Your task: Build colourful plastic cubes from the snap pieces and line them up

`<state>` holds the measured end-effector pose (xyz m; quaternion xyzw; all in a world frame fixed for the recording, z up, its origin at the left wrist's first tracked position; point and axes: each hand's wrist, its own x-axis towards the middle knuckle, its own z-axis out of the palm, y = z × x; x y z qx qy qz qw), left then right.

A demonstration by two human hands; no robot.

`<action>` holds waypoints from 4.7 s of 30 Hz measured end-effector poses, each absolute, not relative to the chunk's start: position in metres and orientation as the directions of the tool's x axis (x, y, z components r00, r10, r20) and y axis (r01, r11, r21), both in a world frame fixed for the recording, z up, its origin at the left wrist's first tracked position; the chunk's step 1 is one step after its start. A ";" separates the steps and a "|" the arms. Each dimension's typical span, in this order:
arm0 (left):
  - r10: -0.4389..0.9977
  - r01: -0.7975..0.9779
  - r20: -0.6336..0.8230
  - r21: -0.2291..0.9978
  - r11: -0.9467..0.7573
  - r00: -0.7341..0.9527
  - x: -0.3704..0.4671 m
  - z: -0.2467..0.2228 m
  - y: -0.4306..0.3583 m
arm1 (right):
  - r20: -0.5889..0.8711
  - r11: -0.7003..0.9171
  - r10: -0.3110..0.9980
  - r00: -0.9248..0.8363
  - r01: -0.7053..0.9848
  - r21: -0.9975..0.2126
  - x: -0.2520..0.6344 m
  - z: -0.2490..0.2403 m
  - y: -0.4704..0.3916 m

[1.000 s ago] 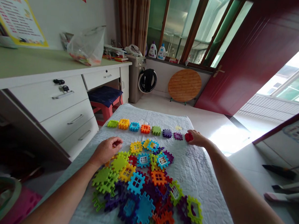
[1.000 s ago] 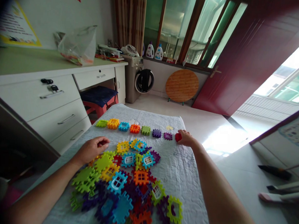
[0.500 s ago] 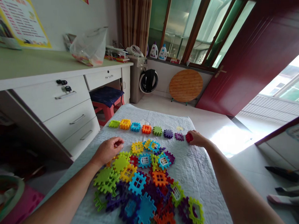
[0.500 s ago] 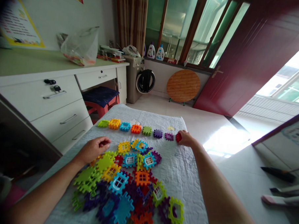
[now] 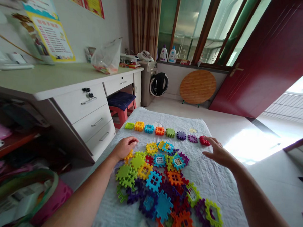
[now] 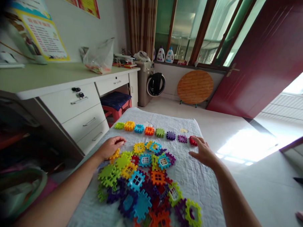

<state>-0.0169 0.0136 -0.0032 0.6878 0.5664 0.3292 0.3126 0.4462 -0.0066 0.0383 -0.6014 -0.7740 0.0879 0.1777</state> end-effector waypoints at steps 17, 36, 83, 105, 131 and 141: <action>0.979 0.621 0.167 0.757 -0.203 0.117 -0.014 -0.008 0.013 | 0.177 -0.001 0.978 0.113 0.846 -0.533 0.398 0.003 -0.061; 0.971 0.453 0.239 0.869 -0.198 -0.033 -0.020 -0.019 0.018 | 0.180 -0.003 0.971 0.161 0.754 -0.657 0.407 -0.004 -0.061; 0.962 0.629 0.271 0.744 -0.225 0.024 -0.013 -0.012 0.012 | 0.095 0.301 0.952 -0.290 0.841 -0.449 0.314 0.024 -0.088; 0.960 0.671 0.275 0.703 -0.235 0.047 -0.014 -0.016 0.014 | 0.337 0.328 0.935 -0.112 0.640 -0.695 0.325 0.017 -0.080; 0.961 0.663 0.270 0.708 -0.242 0.062 -0.014 -0.016 0.014 | 0.457 0.319 0.888 -0.048 0.780 -0.538 0.389 0.018 -0.071; 0.963 0.672 0.265 0.704 -0.231 0.054 -0.014 -0.016 0.013 | 0.168 0.337 0.942 -0.292 0.821 -0.462 0.399 0.009 -0.075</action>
